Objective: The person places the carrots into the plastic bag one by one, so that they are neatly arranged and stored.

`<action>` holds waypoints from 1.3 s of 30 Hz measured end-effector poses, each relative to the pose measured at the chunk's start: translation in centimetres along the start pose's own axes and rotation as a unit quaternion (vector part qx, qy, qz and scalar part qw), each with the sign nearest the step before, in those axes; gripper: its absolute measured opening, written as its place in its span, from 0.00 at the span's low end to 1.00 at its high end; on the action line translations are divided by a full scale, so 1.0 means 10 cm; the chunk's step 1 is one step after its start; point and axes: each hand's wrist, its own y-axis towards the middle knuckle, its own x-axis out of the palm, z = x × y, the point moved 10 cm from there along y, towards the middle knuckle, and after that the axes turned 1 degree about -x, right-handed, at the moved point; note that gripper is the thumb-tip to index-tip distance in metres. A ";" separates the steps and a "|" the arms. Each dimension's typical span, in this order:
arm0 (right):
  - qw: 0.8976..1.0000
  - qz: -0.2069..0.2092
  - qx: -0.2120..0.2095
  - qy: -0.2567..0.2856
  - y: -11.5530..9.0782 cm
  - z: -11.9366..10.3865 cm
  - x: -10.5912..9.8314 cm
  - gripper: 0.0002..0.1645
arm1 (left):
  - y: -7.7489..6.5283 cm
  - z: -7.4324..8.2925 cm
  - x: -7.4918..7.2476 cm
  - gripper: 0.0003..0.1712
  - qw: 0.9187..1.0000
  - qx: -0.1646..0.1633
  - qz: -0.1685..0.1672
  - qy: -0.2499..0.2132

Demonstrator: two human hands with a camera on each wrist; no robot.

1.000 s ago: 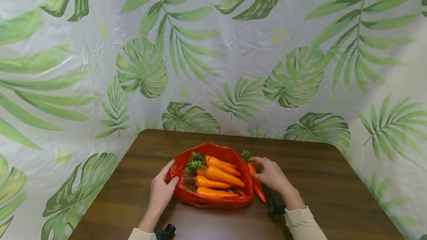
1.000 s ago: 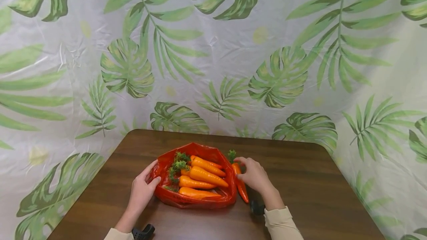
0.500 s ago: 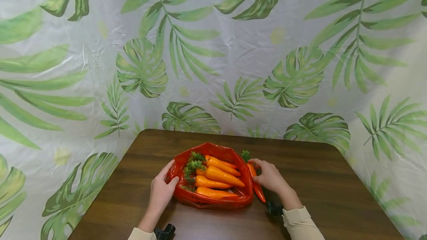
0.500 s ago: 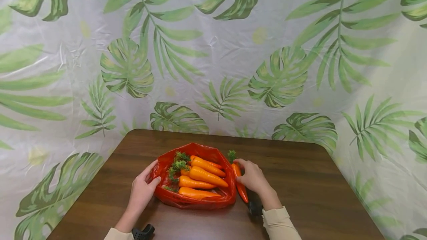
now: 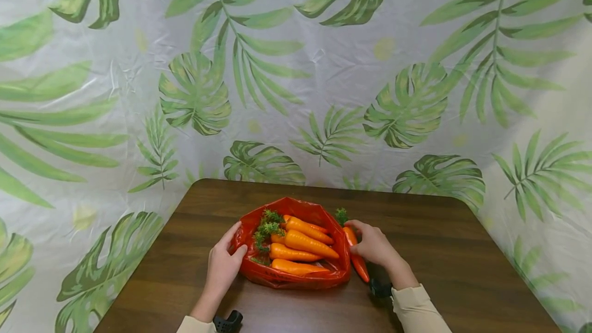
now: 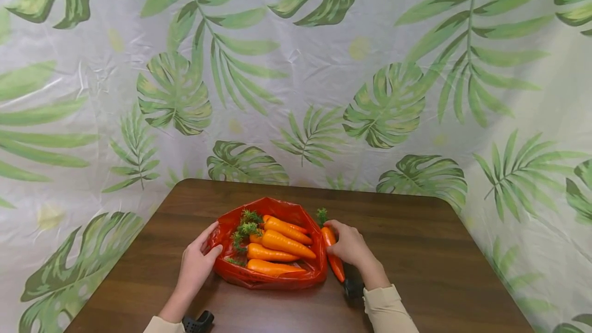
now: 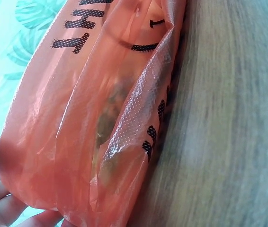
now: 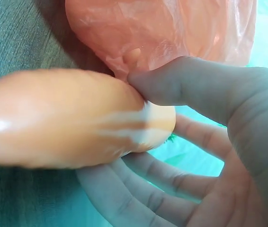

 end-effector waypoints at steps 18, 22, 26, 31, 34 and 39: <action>0.998 0.035 -0.036 -0.033 0.00 -0.08 -0.17 0.39 | 0.00 0.02 -0.02 0.33 1.000 0.001 0.003 -0.001; 0.997 0.042 -0.045 -0.038 -0.01 -0.11 -0.21 0.39 | 0.01 0.01 -0.01 0.33 1.000 -0.001 0.003 0.003; 0.997 0.049 -0.047 -0.038 -0.01 -0.11 -0.27 0.40 | 0.02 0.00 0.01 0.33 1.000 -0.004 0.002 0.002; 0.996 0.055 -0.051 -0.040 -0.01 -0.15 -0.34 0.41 | 0.02 -0.02 0.01 0.33 1.000 -0.009 0.000 0.001; 0.996 0.058 -0.058 -0.044 -0.02 -0.22 -0.38 0.42 | 0.01 -0.02 0.00 0.33 1.000 -0.010 -0.001 0.001; 0.995 0.060 -0.070 -0.049 -0.03 -0.35 -0.46 0.41 | 0.01 -0.02 -0.01 0.32 1.000 -0.006 0.002 -0.001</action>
